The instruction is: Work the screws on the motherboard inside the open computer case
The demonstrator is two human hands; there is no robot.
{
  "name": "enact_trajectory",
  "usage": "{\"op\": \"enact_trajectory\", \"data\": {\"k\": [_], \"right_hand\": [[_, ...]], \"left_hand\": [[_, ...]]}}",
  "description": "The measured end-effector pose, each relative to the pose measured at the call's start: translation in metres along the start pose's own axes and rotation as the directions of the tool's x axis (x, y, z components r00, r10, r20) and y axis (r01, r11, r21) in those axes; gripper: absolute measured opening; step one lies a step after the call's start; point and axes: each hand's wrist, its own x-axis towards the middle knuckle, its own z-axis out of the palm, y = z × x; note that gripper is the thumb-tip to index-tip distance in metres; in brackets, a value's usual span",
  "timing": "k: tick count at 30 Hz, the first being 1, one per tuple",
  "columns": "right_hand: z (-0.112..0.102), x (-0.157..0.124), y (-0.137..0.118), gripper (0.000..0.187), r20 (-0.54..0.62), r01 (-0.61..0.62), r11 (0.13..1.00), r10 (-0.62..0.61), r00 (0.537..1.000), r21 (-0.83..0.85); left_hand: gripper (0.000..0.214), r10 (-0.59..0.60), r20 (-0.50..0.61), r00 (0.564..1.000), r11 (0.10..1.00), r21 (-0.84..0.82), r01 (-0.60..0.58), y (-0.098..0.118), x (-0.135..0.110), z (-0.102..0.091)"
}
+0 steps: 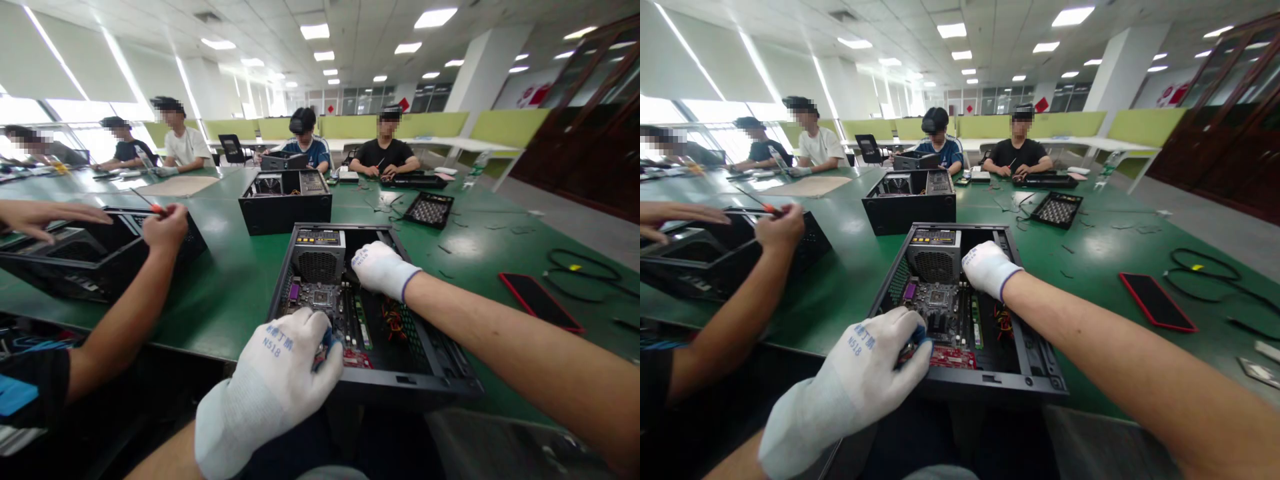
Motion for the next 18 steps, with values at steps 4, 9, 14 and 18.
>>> {"op": "enact_trajectory", "data": {"k": [4,9,14,18], "right_hand": [[0.001,-0.009,0.006,0.035,-0.126,-0.053,0.998,0.058,0.990,0.045],[0.008,-0.016,0.019,0.051,-0.271,-0.072,0.984,0.114,0.956,0.160],[0.012,-0.019,0.030,0.047,-0.392,-0.025,0.913,0.199,0.898,0.407],[0.012,-0.021,0.033,0.044,-0.413,0.028,0.883,0.191,0.891,0.468]], "left_hand": [[0.013,0.005,0.070,0.998,1.000,0.017,-0.006,0.003,0.002,-0.008],[0.014,-0.020,0.234,0.972,0.997,0.075,0.002,0.007,0.020,-0.018],[0.028,-0.019,0.399,0.917,0.960,0.262,-0.094,-0.002,0.077,-0.007],[0.044,-0.102,0.594,0.798,0.925,0.351,-0.143,-0.015,0.131,0.022]]}}
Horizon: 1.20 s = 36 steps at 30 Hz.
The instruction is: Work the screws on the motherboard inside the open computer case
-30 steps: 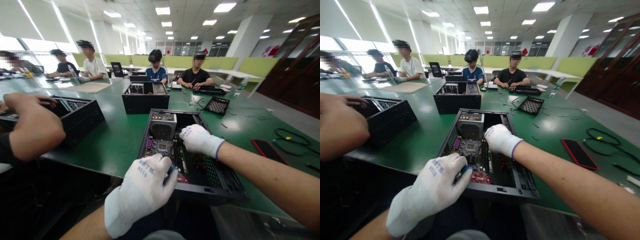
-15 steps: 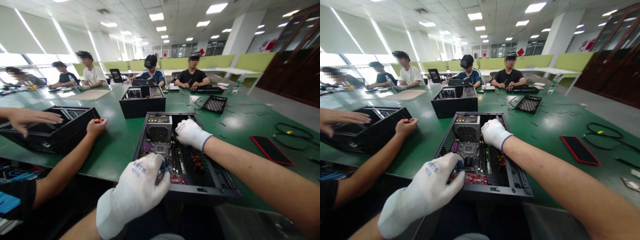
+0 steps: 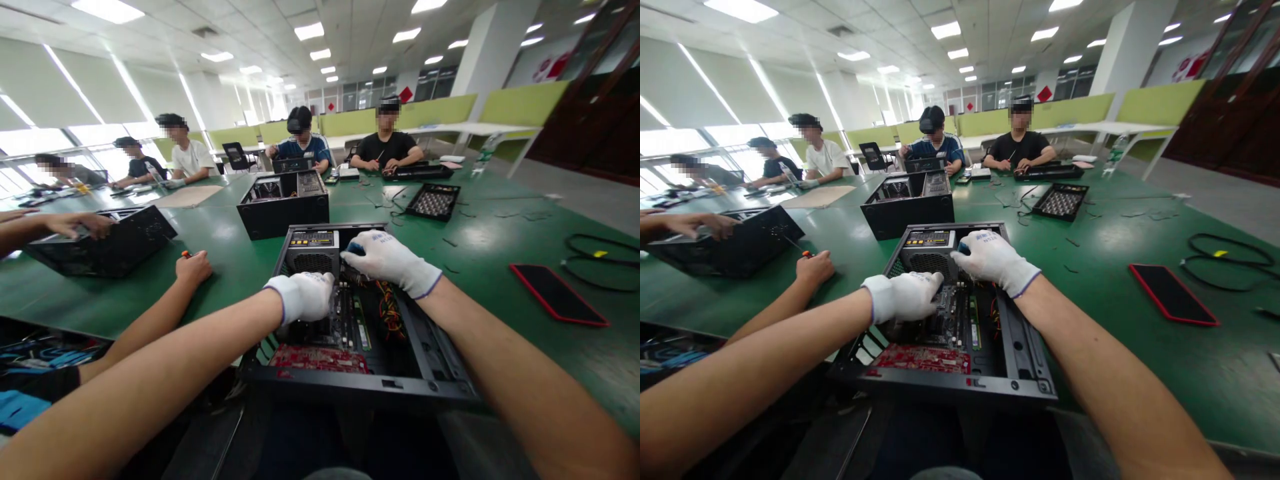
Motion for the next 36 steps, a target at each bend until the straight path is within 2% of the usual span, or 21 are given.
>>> {"op": "enact_trajectory", "data": {"k": [2,5,12,15,22,36], "right_hand": [[0.000,-0.001,0.001,0.043,-0.008,0.007,0.999,-0.007,1.000,0.034],[0.001,-0.003,0.002,0.043,-0.028,0.011,0.997,-0.009,1.000,0.073],[0.002,-0.008,0.006,0.042,-0.051,0.057,0.991,-0.051,0.997,0.118],[0.000,-0.010,0.006,0.042,-0.061,0.061,0.988,-0.053,0.997,0.144],[-0.002,-0.013,0.006,0.043,-0.069,0.063,0.981,-0.051,0.996,0.182],[-0.001,-0.012,0.005,0.040,-0.076,0.069,0.975,-0.054,0.996,0.209]], "left_hand": [[0.052,0.008,0.074,0.997,1.000,0.025,-0.010,-0.002,0.025,0.004],[0.065,0.024,0.142,0.990,0.997,0.064,-0.034,-0.003,0.050,0.016],[0.083,0.004,0.137,0.991,0.995,0.103,-0.018,-0.015,0.072,0.037],[0.081,-0.024,0.129,0.991,0.995,0.104,0.010,-0.020,0.076,0.039],[0.055,-0.023,0.113,0.993,0.997,0.080,0.014,-0.018,0.076,0.035],[0.040,-0.062,0.115,0.991,0.994,0.095,0.051,-0.013,0.068,0.023]]}}
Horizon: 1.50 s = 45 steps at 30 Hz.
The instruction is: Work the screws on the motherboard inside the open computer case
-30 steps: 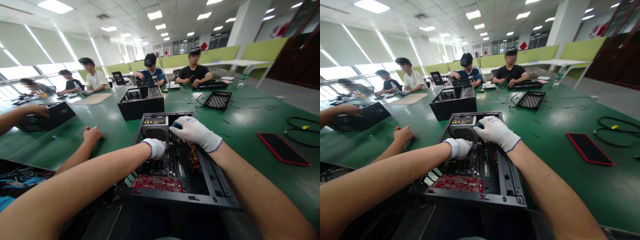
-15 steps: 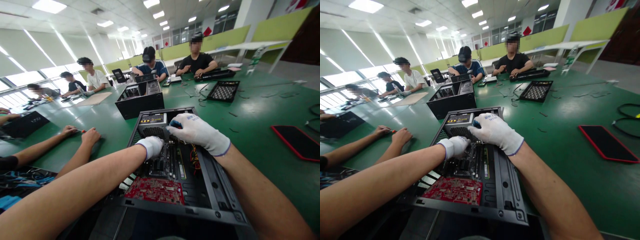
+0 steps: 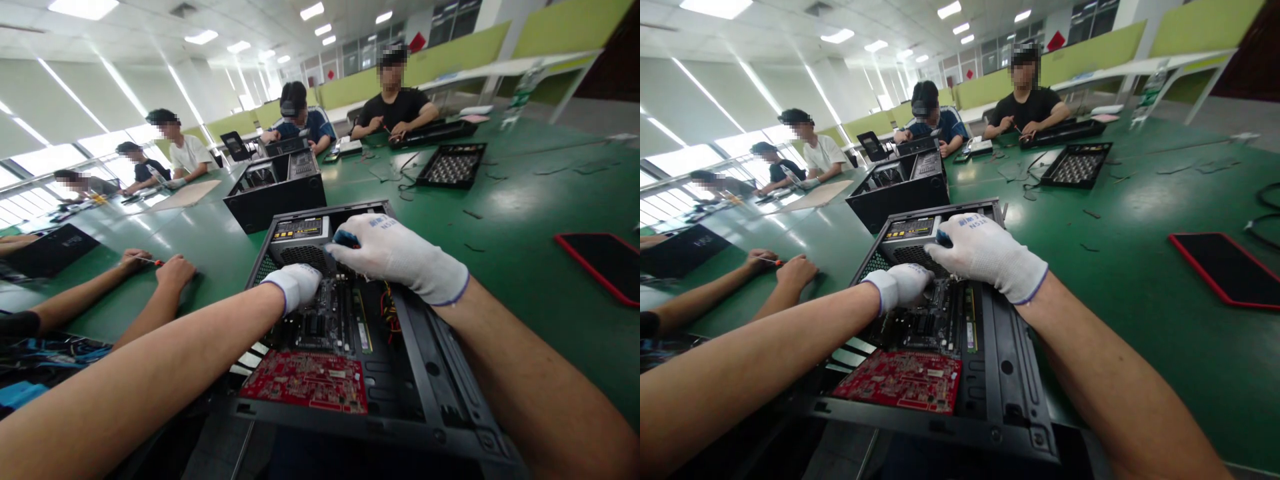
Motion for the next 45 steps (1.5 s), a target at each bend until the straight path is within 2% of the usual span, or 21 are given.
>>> {"op": "enact_trajectory", "data": {"k": [17,25,31,38,45], "right_hand": [[-0.0007,-0.0001,-0.0001,0.036,0.014,0.023,1.000,-0.023,1.000,-0.005],[-0.0028,-0.0001,-0.0022,0.037,0.024,0.004,1.000,-0.004,1.000,0.005],[-0.0022,-0.0005,-0.0018,0.039,0.019,0.012,1.000,-0.011,1.000,-0.013],[-0.0015,-0.0005,-0.0008,0.036,0.029,0.037,0.999,-0.037,0.999,-0.009],[-0.0014,-0.0005,-0.0014,0.038,0.035,0.018,1.000,-0.017,0.999,-0.015]], "left_hand": [[0.039,-0.019,0.031,0.999,1.000,-0.016,0.019,-0.0008,0.0005,-0.0017],[0.049,-0.028,0.031,0.999,0.999,-0.018,0.029,-0.0016,0.0019,-0.0016],[0.049,-0.015,0.031,0.999,1.000,-0.021,0.015,-0.0040,0.0027,0.0010],[0.039,0.002,0.040,0.999,1.000,-0.008,-0.002,-0.0032,0.0003,0.0005],[0.044,-0.015,0.029,0.999,1.000,-0.024,0.016,-0.0047,0.0017,0.0003]]}}
